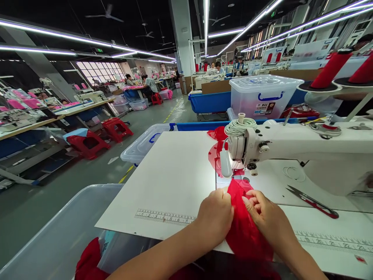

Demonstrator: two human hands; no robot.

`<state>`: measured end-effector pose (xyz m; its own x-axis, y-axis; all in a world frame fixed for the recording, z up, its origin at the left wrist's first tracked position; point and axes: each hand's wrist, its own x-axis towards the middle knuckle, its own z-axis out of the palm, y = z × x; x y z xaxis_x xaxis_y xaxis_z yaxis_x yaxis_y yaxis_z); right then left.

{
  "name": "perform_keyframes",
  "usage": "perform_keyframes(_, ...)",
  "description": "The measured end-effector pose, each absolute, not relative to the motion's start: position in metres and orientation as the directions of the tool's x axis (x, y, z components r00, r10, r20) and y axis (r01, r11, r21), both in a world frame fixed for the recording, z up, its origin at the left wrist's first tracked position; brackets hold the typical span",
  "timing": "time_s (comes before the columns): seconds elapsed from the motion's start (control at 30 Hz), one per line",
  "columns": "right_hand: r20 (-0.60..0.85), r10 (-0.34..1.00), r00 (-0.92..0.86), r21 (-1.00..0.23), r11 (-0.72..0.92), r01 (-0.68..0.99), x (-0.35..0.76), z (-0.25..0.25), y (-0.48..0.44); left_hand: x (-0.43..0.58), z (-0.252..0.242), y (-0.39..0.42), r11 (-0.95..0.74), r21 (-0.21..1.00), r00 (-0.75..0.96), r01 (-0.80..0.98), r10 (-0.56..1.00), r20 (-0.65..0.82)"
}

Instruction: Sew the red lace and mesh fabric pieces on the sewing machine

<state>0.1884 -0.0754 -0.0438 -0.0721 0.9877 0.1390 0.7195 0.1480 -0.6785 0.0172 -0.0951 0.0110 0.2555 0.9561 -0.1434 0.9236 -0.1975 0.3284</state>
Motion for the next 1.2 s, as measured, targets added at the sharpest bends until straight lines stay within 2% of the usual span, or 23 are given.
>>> perform_keyframes(0.13, 0.23, 0.968, -0.097, -0.651, 0.227, 0.724, 0.182, -0.045, -0.074, 0.025, 0.002, -0.08, -0.139, 0.355, 0.197, 0.925, 0.972, -0.131)
perform_keyframes(0.27, 0.376, 0.917, -0.138, -0.72, 0.382, 0.579, 0.173, -0.039, -0.073, 0.026, -0.01, -0.075, -0.13, 0.311, 0.185, 0.941, 0.971, -0.153)
perform_keyframes(0.37, 0.319, 0.924, -0.209, -0.806, 0.381, 0.454, 0.165, -0.037, -0.068, 0.027, -0.014, -0.077, -0.141, 0.291, 0.188, 0.946, 0.972, -0.139)
perform_keyframes(0.47, 0.23, 0.936, -0.267, -0.808, 0.336, 0.483, 0.163, -0.042, -0.057, 0.027, -0.018, -0.077, -0.118, 0.286, 0.156, 0.951, 0.981, -0.114)
perform_keyframes(0.6, 0.244, 0.922, -0.302, -0.752, 0.376, 0.541, 0.169, -0.051, -0.043, 0.019, -0.024, -0.073, -0.077, 0.344, 0.108, 0.936, 0.992, -0.071)
perform_keyframes(0.7, 0.322, 0.887, -0.331, -0.673, 0.46, 0.579, 0.174, -0.057, -0.039, 0.01, -0.026, -0.071, -0.079, 0.398, 0.108, 0.914, 0.993, -0.051)
perform_keyframes(0.8, 0.386, 0.811, -0.44, -0.465, 0.583, 0.666, 0.18, -0.06, -0.038, 0.003, -0.022, -0.068, -0.122, 0.457, 0.15, 0.881, 0.988, -0.026)
perform_keyframes(0.87, 0.332, 0.785, -0.523, -0.33, 0.617, 0.715, 0.185, -0.059, -0.037, -0.001, -0.018, -0.063, -0.179, 0.459, 0.199, 0.87, 0.98, 0.004)
perform_keyframes(0.93, 0.286, 0.774, -0.565, -0.244, 0.629, 0.738, 0.19, -0.058, -0.036, -0.006, -0.013, -0.056, -0.214, 0.404, 0.223, 0.89, 0.975, 0.024)
perform_keyframes(1.03, 0.334, 0.745, -0.578, -0.199, 0.655, 0.729, 0.194, -0.059, -0.033, -0.009, -0.008, -0.046, -0.189, 0.321, 0.18, 0.928, 0.982, 0.057)
perform_keyframes(1.1, 0.376, 0.73, -0.571, -0.202, 0.666, 0.718, 0.194, -0.061, -0.032, -0.006, -0.006, -0.042, -0.162, 0.306, 0.139, 0.938, 0.986, 0.097)
perform_keyframes(1.13, 0.39, 0.725, -0.567, -0.209, 0.67, 0.713, 0.195, -0.062, -0.031, -0.003, -0.006, -0.042, -0.192, 0.307, 0.162, 0.932, 0.98, 0.119)
perform_keyframes(1.2, 0.405, 0.719, -0.565, -0.221, 0.677, 0.702, 0.195, -0.064, -0.03, 0.006, -0.011, -0.043, -0.349, 0.324, 0.314, 0.88, 0.937, 0.156)
